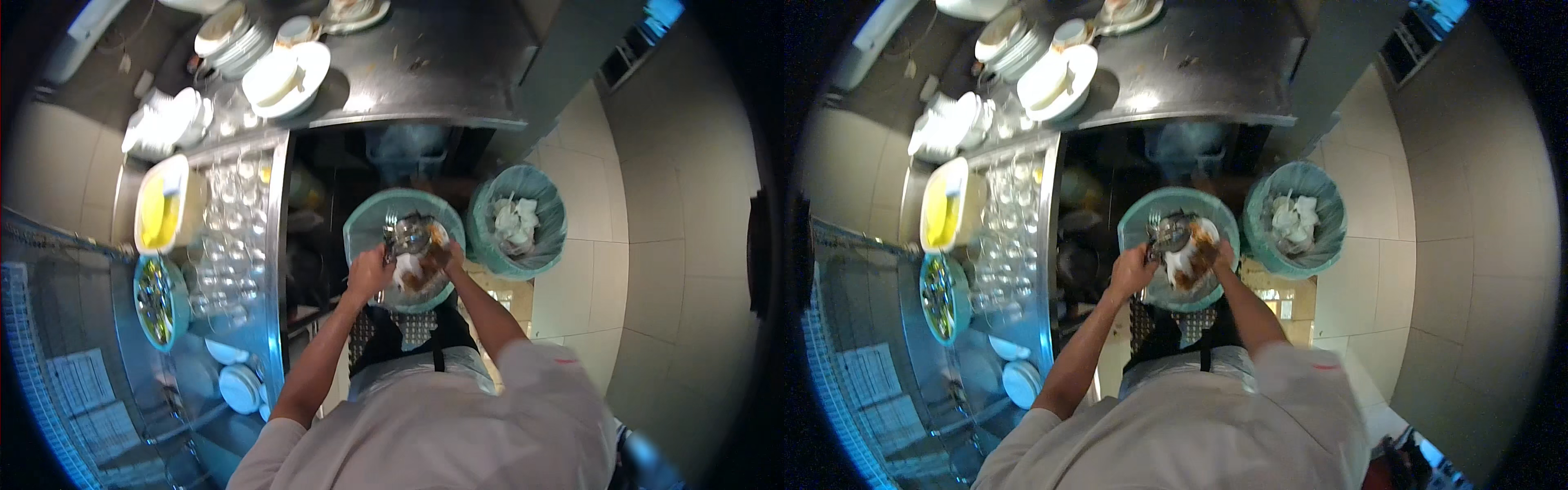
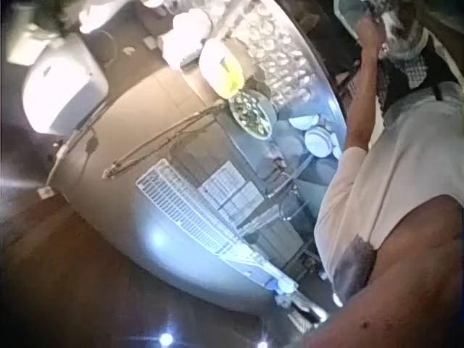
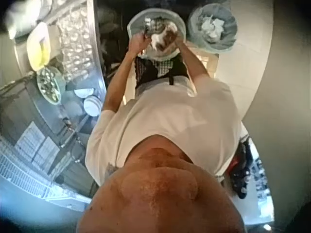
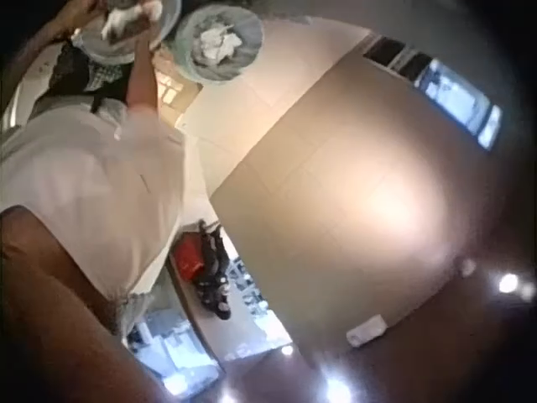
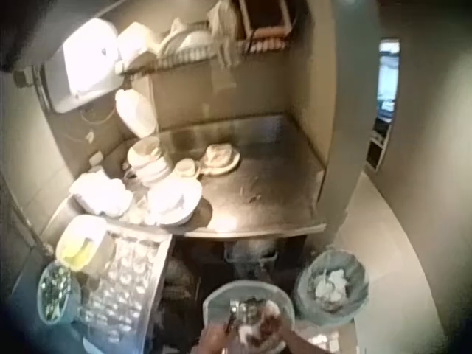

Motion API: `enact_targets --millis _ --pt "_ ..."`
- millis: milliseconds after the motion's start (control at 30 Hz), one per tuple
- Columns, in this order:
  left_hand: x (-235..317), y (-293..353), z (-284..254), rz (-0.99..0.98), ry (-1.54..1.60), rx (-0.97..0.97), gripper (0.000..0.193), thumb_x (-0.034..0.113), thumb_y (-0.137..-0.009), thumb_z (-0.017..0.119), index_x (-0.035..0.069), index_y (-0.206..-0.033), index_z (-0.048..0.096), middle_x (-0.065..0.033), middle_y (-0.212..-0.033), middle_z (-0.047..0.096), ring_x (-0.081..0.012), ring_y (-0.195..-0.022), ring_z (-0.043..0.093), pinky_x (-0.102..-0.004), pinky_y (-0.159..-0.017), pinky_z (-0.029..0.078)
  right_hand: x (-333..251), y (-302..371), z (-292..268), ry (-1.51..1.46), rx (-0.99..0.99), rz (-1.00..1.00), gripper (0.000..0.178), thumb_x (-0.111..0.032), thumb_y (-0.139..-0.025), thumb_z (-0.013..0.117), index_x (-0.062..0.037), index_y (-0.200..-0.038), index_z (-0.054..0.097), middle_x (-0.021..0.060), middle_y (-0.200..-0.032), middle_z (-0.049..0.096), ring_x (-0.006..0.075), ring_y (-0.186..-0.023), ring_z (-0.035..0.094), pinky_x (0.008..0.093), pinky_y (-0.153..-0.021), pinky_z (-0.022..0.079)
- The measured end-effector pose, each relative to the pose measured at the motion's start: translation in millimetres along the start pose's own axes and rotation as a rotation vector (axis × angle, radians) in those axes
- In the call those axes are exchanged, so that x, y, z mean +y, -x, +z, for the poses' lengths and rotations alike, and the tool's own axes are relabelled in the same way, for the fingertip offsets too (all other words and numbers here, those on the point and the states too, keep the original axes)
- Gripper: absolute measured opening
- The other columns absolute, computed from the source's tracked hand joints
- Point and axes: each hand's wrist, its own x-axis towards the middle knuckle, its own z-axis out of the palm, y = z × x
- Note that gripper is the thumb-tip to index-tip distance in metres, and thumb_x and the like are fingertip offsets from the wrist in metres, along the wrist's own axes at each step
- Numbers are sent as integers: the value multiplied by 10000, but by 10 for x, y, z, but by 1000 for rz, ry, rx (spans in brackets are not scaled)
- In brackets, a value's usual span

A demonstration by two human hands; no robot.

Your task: Scrape leftover food from plates into a bin and then wash the dishes in a sink.

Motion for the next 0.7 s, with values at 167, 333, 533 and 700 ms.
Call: enact_targets --millis 167,333,533,700 --pt "-584 204 -21 -318 282 123 234 171 -757 599 20 -935 590 -229 -805 627 -413 -804 599 -460 -706 471 -458 -22 501 135 -17 -3 346 -232 -733 605 -148 -1068 622 186 -949 648 373 -877 618 468 -766 496" --pt "-1011 448 -135 -337 557 251 236 116 -787 622 1 -991 594 -124 -778 641 -215 -723 579 -337 -652 457 -596 -531 636 271 -137 -17 285 -246 -815 541 -98 -1042 629 184 -922 662 345 -853 648 484 -740 518" --pt "-951 403 -105 -205 984 241 210 51 -841 624 9 -1043 584 -20 -870 642 -61 -746 560 -223 -647 450 10 -122 2074 556 -9 -19 247 -279 -819 503 -91 -832 662 170 -815 661 345 -794 653 479 -673 510" --pt "-1337 779 -323 -407 883 206 220 35 -827 621 -2 -1040 582 -35 -868 651 -80 -740 585 -235 -660 465 -255 -540 1777 348 -99 -152 124 -143 -759 568 -67 -821 644 165 -762 647 329 -746 642 450 -680 515"
